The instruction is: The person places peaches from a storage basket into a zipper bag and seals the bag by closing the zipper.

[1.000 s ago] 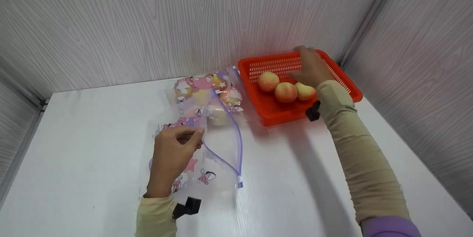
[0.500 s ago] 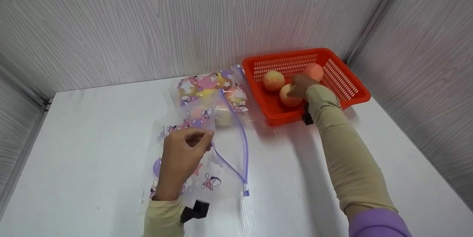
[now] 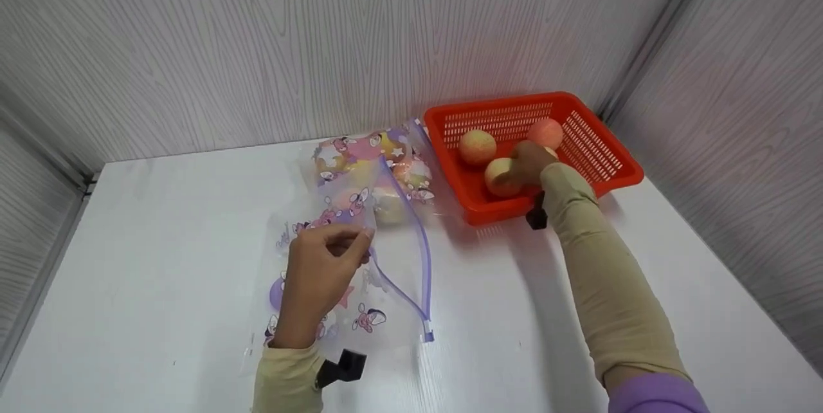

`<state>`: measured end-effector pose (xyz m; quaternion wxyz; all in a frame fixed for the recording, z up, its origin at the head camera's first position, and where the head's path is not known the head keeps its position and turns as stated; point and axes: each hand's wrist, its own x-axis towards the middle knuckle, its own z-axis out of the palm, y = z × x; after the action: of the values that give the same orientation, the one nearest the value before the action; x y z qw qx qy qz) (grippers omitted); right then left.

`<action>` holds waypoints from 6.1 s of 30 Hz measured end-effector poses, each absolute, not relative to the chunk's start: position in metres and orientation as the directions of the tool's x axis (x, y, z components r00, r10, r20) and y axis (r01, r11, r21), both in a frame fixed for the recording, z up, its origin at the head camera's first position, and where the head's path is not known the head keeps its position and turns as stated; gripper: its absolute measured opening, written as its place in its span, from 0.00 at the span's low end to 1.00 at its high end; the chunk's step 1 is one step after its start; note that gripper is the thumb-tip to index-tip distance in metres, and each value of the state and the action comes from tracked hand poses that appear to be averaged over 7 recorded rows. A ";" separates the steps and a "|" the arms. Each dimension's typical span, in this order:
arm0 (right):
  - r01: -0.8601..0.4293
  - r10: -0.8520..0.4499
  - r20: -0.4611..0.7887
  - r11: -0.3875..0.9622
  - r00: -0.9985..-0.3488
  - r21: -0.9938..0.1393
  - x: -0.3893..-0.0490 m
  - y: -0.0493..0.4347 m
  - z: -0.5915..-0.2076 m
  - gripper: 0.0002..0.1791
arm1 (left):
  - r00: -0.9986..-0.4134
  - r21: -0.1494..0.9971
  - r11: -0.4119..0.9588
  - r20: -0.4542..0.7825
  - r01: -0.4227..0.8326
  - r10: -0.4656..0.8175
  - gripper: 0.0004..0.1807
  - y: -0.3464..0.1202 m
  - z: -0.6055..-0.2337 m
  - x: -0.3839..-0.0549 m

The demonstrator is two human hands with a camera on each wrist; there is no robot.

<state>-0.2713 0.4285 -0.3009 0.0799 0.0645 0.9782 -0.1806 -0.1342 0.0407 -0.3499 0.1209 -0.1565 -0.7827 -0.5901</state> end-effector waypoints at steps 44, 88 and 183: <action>-0.295 -0.200 0.289 -0.002 -0.936 -0.956 -0.139 0.296 -0.307 0.32 | -0.891 0.882 0.134 0.439 0.451 0.113 0.06 0.045 -0.344 -0.135; -0.275 -0.211 0.232 0.209 -0.950 -0.938 -0.152 0.295 -0.321 0.13 | -0.905 0.874 0.239 0.421 0.422 0.056 0.06 0.038 -0.349 -0.134; -0.116 0.279 0.234 0.383 -0.931 -0.916 -0.221 0.435 -0.277 0.37 | -0.902 0.896 0.105 0.430 0.433 0.050 0.05 0.038 -0.336 -0.140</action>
<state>-0.2213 0.4354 -0.2772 -0.1785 0.0502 0.8123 -0.5529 -0.1399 0.0378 -0.3357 0.1475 -0.1656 -0.7284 -0.6483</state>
